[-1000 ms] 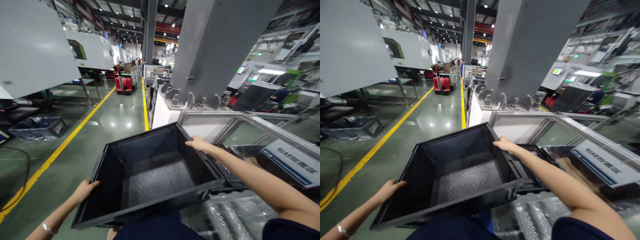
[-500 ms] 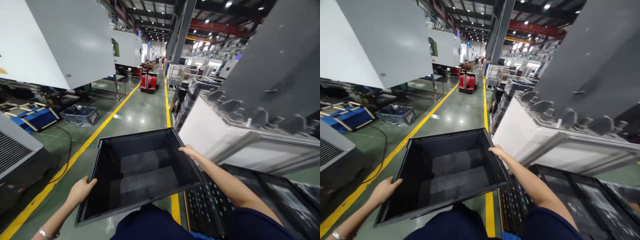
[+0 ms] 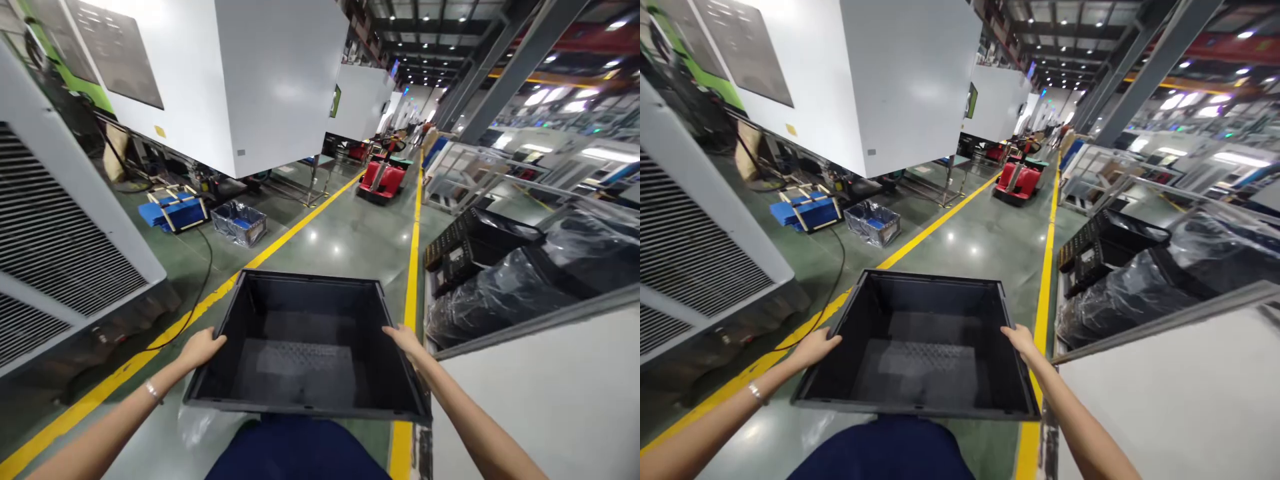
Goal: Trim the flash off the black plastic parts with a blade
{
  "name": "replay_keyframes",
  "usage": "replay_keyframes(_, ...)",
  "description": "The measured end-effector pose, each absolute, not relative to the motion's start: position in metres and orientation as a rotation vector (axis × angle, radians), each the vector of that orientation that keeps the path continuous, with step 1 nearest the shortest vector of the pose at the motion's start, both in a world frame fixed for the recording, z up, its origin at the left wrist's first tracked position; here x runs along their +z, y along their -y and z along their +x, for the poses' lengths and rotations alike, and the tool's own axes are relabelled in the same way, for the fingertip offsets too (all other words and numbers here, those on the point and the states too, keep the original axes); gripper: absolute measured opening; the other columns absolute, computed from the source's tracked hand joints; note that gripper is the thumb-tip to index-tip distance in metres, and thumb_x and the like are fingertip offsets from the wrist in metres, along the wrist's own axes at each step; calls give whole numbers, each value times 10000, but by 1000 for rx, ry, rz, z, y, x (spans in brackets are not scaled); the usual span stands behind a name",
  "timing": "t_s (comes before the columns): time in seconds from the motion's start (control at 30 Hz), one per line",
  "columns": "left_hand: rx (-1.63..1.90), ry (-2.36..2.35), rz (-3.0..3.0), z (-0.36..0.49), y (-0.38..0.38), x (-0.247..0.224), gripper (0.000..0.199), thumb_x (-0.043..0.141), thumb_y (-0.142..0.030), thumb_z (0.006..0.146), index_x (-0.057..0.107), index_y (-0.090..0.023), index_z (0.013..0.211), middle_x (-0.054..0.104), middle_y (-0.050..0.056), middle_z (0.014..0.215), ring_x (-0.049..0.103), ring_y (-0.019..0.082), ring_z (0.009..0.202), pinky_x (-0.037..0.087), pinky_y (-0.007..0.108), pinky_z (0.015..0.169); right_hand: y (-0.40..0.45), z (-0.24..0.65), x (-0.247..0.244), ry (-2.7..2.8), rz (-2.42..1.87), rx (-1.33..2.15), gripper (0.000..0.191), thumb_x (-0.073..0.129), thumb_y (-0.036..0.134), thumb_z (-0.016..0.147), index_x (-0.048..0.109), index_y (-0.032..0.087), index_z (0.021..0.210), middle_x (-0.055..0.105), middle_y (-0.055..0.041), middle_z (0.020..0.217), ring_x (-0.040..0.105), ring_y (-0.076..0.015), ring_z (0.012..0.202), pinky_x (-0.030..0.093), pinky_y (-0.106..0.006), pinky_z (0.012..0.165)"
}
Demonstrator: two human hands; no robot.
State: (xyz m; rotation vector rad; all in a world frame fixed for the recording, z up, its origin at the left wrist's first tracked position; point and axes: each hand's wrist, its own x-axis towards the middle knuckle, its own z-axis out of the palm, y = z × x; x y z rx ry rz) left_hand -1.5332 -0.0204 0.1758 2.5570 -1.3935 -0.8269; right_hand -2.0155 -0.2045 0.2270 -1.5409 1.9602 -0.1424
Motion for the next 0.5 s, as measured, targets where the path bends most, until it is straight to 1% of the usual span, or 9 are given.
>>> replay_keyframes(0.13, -823, 1308, 2605, -1472, 70, 178, 515, 373, -453, 789, 645, -62, 985, 682, 252, 1102, 652, 367, 1069, 484, 394, 902, 294, -1948, 222, -1912, -1502, -136, 423, 545, 343, 888, 596, 19, 1155, 617, -86, 910, 577, -51, 826, 452, -127, 771)
replay_keyframes(0.23, -822, 1286, 2605, -1423, 117, 171, 489, 346, -454, 800, 637, -94, 958, 699, 227, 1073, 658, 348, 1071, 494, 377, 904, 361, -1894, 213, -1854, -1488, -153, 398, 536, 361, 919, 582, 29, 1133, 601, -47, 876, 527, -2, 737, 447, -112, 761)
replay_keyframes(0.33, -802, 1273, 2586, -1372, 176, 165, 421, 345, -444, 805, 619, -141, 908, 718, 194, 1021, 667, 338, 1055, 504, 371, 885, 422, -1839, 203, -1825, -1484, -179, 404, 521, 398, 938, 577, 34, 1103, 584, -30, 848, 504, 10, 716, 441, -106, 754)
replay_keyframes(0.5, -799, 1286, 2555, -1284, 290, 172, 322, 364, -411, 809, 576, -169, 785, 721, 201, 970, 685, 338, 990, 507, 367, 844, 506, -1757, 193, -1869, -1444, -204, 471, 492, 474, 952, 567, 23, 1065, 562, -34, 839, 513, 0, 773, 459, -124, 799)
